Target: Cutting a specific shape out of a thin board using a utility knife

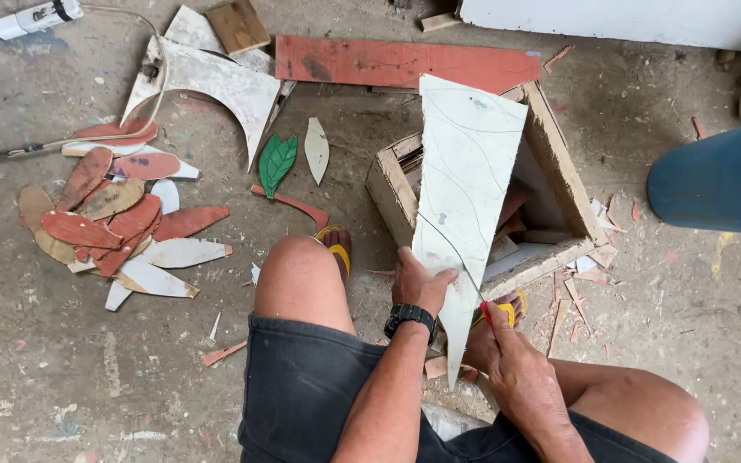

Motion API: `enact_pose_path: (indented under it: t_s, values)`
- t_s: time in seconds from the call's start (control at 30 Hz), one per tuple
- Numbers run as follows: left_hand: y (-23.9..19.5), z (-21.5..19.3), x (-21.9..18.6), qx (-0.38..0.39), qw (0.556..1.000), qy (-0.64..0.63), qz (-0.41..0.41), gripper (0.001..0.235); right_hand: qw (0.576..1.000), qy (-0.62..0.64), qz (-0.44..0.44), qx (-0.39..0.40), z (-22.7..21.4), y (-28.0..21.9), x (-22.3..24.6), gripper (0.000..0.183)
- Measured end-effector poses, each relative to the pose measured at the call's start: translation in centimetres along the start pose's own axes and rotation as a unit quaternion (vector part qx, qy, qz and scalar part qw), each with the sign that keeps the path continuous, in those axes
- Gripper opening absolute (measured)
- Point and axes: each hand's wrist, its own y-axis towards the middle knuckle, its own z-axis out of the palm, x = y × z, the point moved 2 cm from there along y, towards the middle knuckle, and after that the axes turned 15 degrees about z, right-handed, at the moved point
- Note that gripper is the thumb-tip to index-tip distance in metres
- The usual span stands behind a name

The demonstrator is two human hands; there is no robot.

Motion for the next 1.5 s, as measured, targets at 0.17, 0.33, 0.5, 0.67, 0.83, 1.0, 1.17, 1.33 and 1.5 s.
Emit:
enact_pose_path:
  t_s: [0.17,0.33,0.5,0.67,0.83,1.0,1.17,1.33,1.5]
  values:
    - [-2.1,-2.6,-3.4,0.025,0.999,0.038,0.000,0.109,0.999,0.035,-0.023,0.011,-1.5,-0.9,0.7,0.063]
    - [-1.4,-0.8,-1.6,-0.040,0.951,0.244,0.184,0.121,0.998,0.040,-0.005,0.039,-2.9,-0.9,1.3,0.066]
    - [-2.0,0.7,-1.6,0.114,0.848,0.388,0.342,0.061,0.999,0.029,-0.025,0.032,-3.7,-0.9,1.7,0.062]
    - [-1.5,2.9,0.5,0.179,0.777,0.494,0.347,0.065,0.998,0.040,-0.044,0.020,-3.7,-0.6,2.0,0.065]
    - [-0.1,3.2,0.7,0.190,0.721,0.558,0.364,0.067,0.997,0.042,-0.061,0.018,-4.1,-0.4,1.5,0.064]
    - [1.1,3.2,1.3,0.177,0.700,0.554,0.414,0.062,0.993,0.076,-0.021,0.087,-5.3,-1.0,2.2,0.070]
    - [1.3,4.0,1.5,0.192,0.729,0.522,0.398,0.063,0.993,0.069,-0.005,0.095,-7.6,-3.3,4.4,0.064]
    - [0.9,3.3,0.7,0.273,0.705,0.530,0.384,0.067,0.988,0.015,0.074,0.134,-8.9,-6.2,3.0,0.066]
    - [1.5,6.2,3.7,0.076,0.722,0.522,0.448,0.056,0.969,-0.022,0.218,0.111,-8.8,-9.2,-3.7,0.071]
